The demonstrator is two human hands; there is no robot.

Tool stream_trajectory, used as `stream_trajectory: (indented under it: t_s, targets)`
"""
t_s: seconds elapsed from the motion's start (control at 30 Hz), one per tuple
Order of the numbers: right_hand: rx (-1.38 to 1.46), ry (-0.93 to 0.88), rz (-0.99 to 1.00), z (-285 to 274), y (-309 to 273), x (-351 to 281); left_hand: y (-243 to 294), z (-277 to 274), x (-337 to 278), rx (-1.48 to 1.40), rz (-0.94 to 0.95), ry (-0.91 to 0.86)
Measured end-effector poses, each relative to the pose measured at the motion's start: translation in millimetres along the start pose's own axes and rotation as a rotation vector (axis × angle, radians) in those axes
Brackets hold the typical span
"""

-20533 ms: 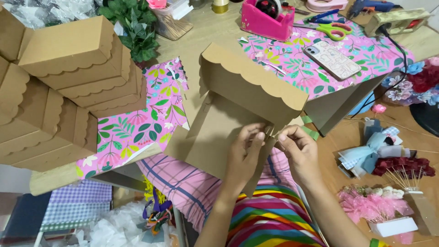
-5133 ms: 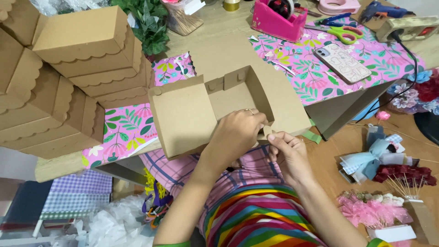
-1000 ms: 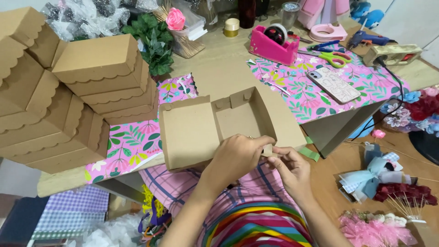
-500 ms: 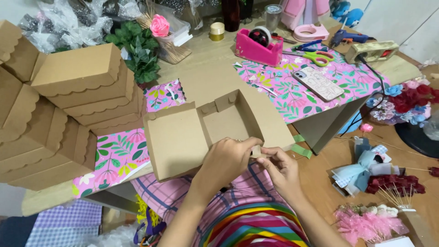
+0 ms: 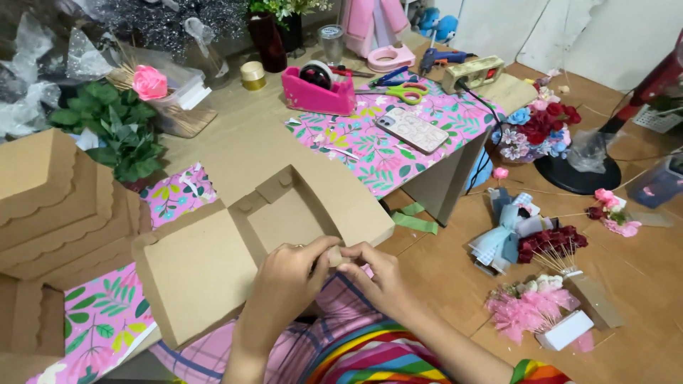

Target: The person assembles a flat cardboard box by folding and tucking the side flaps into place. They then place the assembled box on a stack of similar boxes and pick up another flat cardboard piece to begin the process again.

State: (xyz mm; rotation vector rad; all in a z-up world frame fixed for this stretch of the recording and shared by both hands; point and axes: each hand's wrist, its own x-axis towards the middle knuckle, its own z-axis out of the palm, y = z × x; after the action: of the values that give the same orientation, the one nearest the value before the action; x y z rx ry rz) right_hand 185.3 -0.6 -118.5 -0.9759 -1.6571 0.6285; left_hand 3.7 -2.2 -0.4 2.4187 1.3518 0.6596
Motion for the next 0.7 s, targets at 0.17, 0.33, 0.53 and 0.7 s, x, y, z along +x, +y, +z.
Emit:
stream_trajectory:
  t_s: [0.17,0.33,0.53,0.7]
  targets:
    - [0.061,-0.124,-0.09,-3,-7,3,-14,1,1,-0.021,0.043,0.018]
    - [-0.123,0.129,-0.315,10,-8,4,-10,0,2,-0.091,0.025,-0.002]
    - [-0.208,0.255,-0.536,7,-13,8,1,-5,3,-0.108,-0.021,-0.065]
    - [-0.257,0.296,-0.637,4,-5,8,4,-6,3,-0.144,-0.015,-0.069]
